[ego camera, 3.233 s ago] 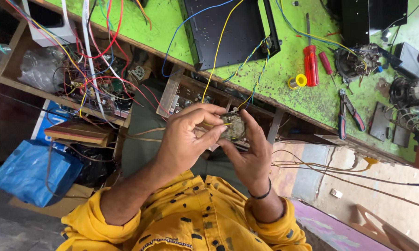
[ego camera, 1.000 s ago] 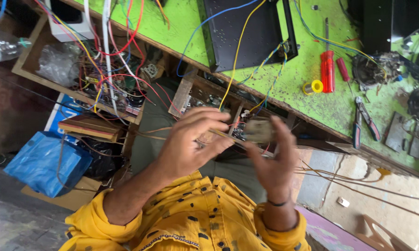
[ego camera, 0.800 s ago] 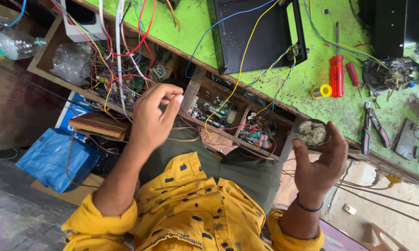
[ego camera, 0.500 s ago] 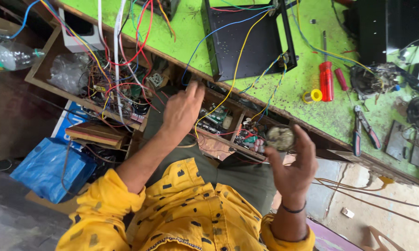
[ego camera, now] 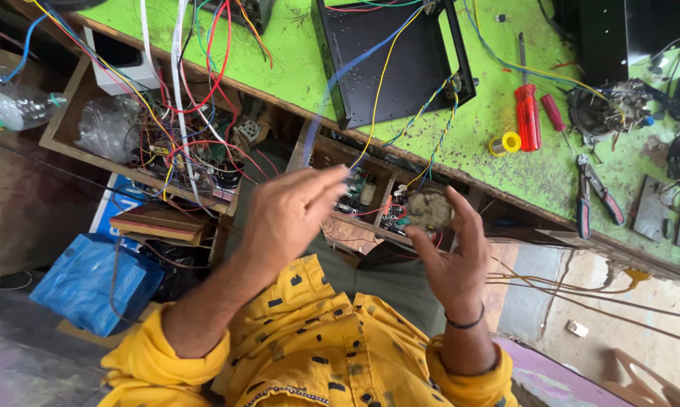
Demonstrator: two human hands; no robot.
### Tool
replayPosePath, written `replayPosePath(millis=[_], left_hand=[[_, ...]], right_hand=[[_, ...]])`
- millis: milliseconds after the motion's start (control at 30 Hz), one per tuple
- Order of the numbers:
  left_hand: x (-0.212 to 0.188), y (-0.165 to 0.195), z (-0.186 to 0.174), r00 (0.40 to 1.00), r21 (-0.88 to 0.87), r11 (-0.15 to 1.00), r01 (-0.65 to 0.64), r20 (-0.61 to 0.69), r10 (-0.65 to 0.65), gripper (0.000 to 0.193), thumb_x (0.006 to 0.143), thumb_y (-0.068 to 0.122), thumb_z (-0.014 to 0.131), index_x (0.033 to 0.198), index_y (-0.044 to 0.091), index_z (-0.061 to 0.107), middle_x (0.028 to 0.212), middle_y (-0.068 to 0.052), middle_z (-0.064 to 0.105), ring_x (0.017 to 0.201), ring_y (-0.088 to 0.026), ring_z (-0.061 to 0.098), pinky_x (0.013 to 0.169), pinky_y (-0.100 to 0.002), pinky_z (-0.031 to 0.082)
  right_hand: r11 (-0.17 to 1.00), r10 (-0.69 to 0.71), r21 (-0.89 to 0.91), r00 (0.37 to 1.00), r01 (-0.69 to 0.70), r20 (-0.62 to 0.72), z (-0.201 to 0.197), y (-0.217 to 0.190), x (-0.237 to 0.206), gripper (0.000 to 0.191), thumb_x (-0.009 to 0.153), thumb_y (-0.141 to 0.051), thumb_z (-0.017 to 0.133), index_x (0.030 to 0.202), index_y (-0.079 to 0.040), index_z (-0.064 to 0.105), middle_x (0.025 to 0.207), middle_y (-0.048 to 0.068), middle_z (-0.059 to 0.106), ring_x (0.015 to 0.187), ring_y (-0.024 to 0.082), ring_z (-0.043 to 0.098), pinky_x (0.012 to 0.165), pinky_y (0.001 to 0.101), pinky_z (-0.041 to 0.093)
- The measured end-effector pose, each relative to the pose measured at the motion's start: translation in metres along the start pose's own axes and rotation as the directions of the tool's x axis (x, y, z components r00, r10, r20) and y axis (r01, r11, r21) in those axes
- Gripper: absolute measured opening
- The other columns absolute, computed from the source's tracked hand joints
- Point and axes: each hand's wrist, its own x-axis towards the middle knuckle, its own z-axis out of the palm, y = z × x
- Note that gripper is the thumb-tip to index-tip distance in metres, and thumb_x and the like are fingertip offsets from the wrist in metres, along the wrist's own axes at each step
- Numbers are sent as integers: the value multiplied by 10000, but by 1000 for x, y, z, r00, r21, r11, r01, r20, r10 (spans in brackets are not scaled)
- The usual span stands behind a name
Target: The person strips and twists colored wires, then uses a soldering iron to attach them to a black metal bracket. They repeatedly dip the soldering iron into a solder pot and apply solder to multiple wire ends on the bracket.
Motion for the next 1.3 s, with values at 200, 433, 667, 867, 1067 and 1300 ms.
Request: replayPosePath(millis=[200,433,667,867,1067,1300], left_hand=[[11,44,9,969,-380,893,241,142,-201,132,899,74,811,1012,20,771,794,-27,640,633,-57,538,550,-234,430],[0,46,12,954,-573,764,297,146,-262,99,936,29,719,985,-15,644,1143,-123,718,833,-98,757,677,-232,629],[-9,39,17,960,-667,695,268,122,-252,99,981,-12,694,1039,-26,616,1187,-160,708,965,-130,713,769,-259,649],[-14,37,17,941,-719,616,323,177,-287,67,1003,-24,656,1022,-30,592,1168,-162,709,895,-106,728,768,-255,646],[-13,37,19,945,-727,613,309,162,-285,73,1002,-34,664,1015,-41,592,1141,-153,698,883,-114,723,748,-253,638],[-17,30,22,941,-717,617,324,179,-286,77,981,-34,664,1034,-40,609,1130,-157,670,872,-119,720,742,-266,668]], right_hand=[[985,26,166,995,-41,96,20,-21,2,732,850,-69,867,1468,0,481,1128,92,748,998,129,742,827,259,583],[991,-19,136,995,6,98,22,-32,-2,731,840,-117,889,1462,-17,518,1122,95,727,985,157,730,843,273,576],[995,-29,98,995,20,93,21,-37,-4,720,827,-132,894,1443,-13,539,1160,105,710,1019,174,727,859,294,567],[997,-41,72,994,34,100,20,-40,-5,725,820,-128,894,1438,-9,536,1157,107,715,1023,193,716,869,304,560],[996,-19,86,993,9,116,19,-40,-7,721,819,-122,893,1435,-9,538,1161,107,711,1026,182,722,877,290,563],[994,-9,113,991,-6,134,20,-35,-8,710,824,-85,880,1442,-2,541,1171,120,690,1036,191,711,895,303,567]])
